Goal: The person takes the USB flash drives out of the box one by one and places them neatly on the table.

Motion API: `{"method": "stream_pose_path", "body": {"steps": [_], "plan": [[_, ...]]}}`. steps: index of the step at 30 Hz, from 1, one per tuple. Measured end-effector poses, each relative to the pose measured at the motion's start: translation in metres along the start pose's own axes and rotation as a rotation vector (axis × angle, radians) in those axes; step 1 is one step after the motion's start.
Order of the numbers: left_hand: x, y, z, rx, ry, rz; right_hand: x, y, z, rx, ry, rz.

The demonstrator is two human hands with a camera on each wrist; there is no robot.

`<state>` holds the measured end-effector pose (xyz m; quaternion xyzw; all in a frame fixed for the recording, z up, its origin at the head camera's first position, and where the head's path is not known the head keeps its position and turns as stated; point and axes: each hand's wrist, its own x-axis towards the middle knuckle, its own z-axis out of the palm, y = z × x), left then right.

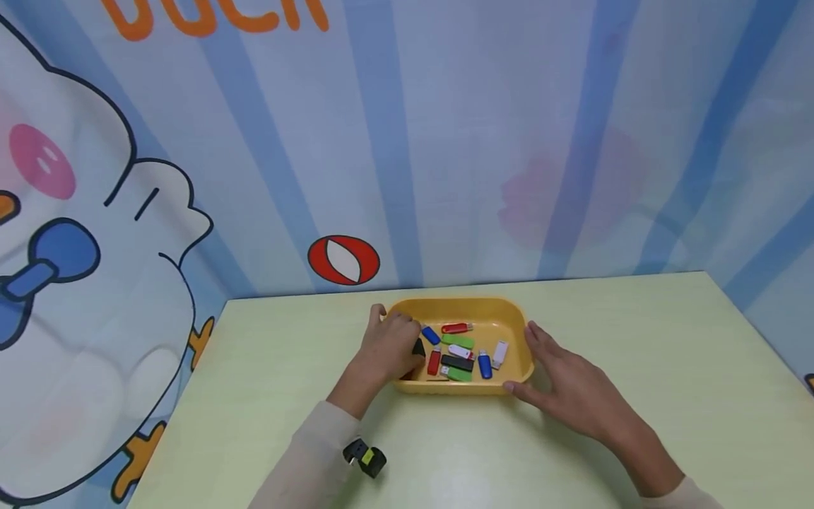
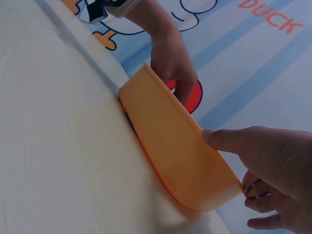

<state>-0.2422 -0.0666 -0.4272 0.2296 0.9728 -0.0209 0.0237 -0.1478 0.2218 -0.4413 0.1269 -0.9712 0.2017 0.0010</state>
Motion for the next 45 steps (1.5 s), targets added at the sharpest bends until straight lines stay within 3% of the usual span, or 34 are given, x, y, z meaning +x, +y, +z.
{"method": "stream_pose_path", "body": {"steps": [8,17,26,36,45], "plan": [[-0.018,0.001,-0.019,-0.066,0.092,0.028,0.0,0.003,-0.003,-0.02,0.006,0.009],[-0.043,-0.003,-0.029,-0.258,0.172,0.061,-0.001,0.004,0.003,-0.015,0.002,0.007],[-0.071,-0.005,-0.034,-0.337,0.271,0.105,0.0,0.002,0.003,-0.014,0.013,-0.009],[-0.092,-0.007,-0.029,-0.448,0.281,0.08,0.0,-0.001,0.006,-0.009,0.011,-0.011],[-0.105,-0.012,-0.024,-0.414,0.284,0.08,-0.001,0.002,0.005,-0.021,0.009,0.001]]}}
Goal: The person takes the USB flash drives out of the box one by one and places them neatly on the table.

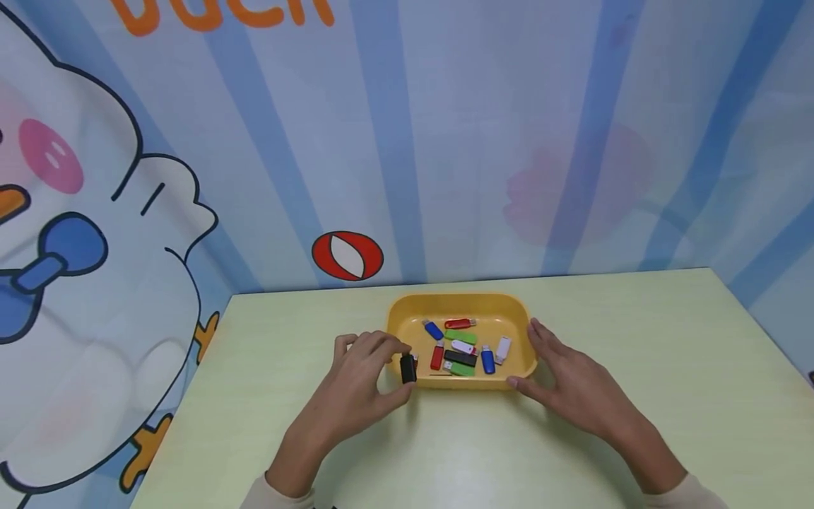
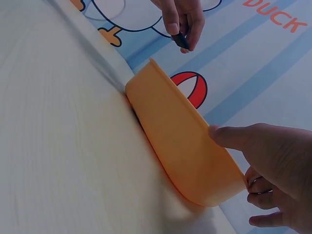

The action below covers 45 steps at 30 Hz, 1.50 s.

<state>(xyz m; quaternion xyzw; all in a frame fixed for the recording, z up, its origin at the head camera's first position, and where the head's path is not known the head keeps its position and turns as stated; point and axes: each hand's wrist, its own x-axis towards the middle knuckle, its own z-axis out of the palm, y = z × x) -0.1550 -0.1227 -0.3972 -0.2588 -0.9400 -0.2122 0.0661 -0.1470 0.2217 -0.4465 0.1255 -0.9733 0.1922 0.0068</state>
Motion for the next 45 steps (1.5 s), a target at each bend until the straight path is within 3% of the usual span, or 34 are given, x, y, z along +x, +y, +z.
{"method": "stream_pose_path", "body": {"steps": [12,18,32,45], "plan": [[-0.015,-0.001,-0.001,0.025,-0.032,-0.012,-0.001,-0.003,0.005,0.051,-0.02,0.004],[-0.017,-0.003,-0.004,0.033,-0.022,-0.001,0.002,-0.002,0.003,0.033,0.009,-0.015],[-0.03,0.001,0.001,0.0,-0.076,-0.069,0.003,0.002,-0.003,0.003,-0.004,-0.018],[-0.04,-0.003,0.003,-0.049,-0.138,-0.067,0.002,0.004,-0.001,0.026,-0.01,-0.009]]}}
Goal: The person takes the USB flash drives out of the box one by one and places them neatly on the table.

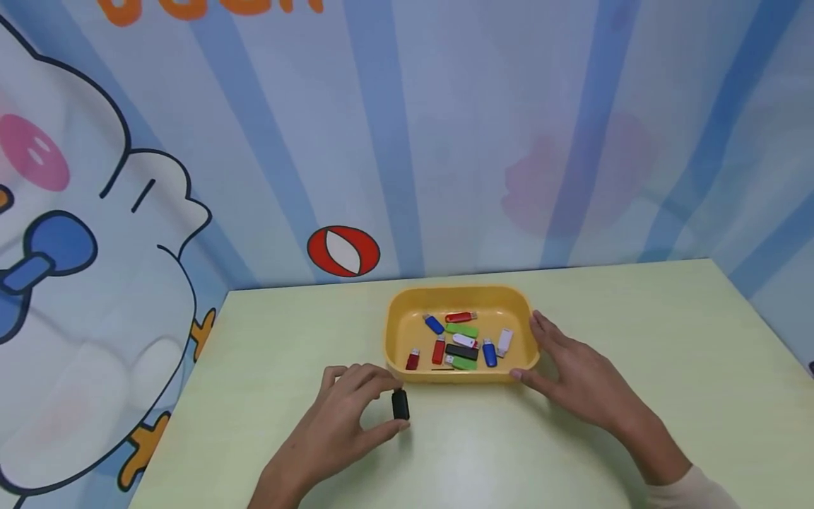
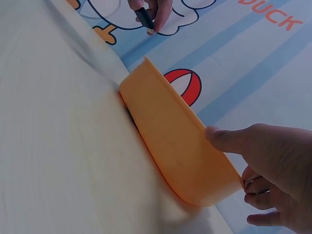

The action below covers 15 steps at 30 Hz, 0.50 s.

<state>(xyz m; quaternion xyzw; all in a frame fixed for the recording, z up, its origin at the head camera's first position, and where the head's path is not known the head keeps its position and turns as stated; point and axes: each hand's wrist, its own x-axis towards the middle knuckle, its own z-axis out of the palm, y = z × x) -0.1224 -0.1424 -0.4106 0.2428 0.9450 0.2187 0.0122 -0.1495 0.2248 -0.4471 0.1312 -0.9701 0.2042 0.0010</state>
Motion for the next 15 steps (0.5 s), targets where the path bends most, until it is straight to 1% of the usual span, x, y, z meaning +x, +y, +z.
{"method": "stream_pose_path", "body": {"steps": [4,11,15], "plan": [[-0.002,-0.005,0.002,-0.002,-0.012,0.017,0.0,0.0,0.001,-0.003,-0.003,0.012],[-0.003,-0.01,0.005,-0.002,-0.046,0.025,0.0,0.0,0.001,0.009,-0.012,0.026],[-0.005,-0.013,0.008,0.009,-0.071,0.03,0.0,-0.001,0.003,0.002,-0.014,0.019]]}}
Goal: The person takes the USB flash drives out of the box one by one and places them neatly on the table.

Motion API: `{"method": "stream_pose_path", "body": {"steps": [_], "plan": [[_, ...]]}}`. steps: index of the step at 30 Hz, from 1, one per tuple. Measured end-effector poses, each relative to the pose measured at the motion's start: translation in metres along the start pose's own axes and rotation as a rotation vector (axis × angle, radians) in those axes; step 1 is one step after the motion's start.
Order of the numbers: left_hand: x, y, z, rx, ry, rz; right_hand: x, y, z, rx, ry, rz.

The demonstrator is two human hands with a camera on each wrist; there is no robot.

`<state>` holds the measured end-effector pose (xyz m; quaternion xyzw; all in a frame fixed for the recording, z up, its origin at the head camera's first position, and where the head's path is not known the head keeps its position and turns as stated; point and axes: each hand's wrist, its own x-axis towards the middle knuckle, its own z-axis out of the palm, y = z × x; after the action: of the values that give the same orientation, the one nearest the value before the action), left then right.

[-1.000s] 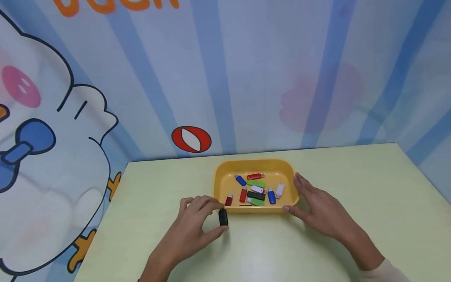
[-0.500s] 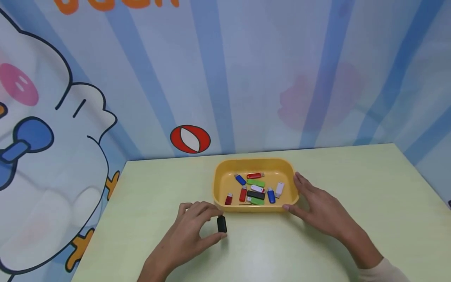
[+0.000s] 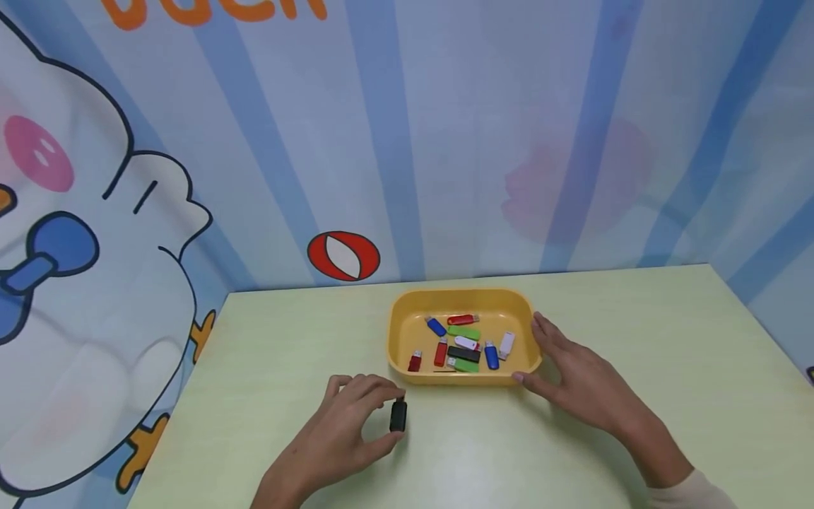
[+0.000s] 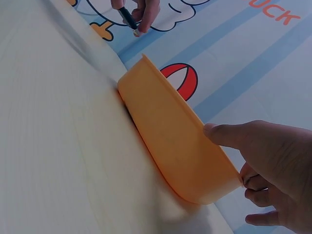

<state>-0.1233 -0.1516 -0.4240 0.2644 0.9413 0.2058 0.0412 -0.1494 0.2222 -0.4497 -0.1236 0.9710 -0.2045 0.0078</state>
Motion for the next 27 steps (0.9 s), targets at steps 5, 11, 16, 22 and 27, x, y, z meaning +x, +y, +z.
{"method": "stream_pose_path", "body": {"steps": [5,11,16,22,27], "plan": [[-0.001,-0.003,0.006,-0.002,-0.008,0.014,0.0,0.0,0.001,-0.007,0.006,-0.008],[0.001,-0.005,0.013,-0.009,-0.045,0.023,-0.001,0.002,-0.001,-0.003,-0.004,-0.001],[0.003,-0.01,0.022,-0.006,-0.039,0.054,-0.001,0.002,-0.001,0.022,-0.014,0.011],[0.006,-0.018,0.036,0.015,-0.036,0.076,-0.001,0.0,0.001,0.048,-0.022,0.021],[0.007,-0.02,0.04,0.045,-0.043,0.078,0.0,0.0,0.001,0.035,-0.018,0.014]]}}
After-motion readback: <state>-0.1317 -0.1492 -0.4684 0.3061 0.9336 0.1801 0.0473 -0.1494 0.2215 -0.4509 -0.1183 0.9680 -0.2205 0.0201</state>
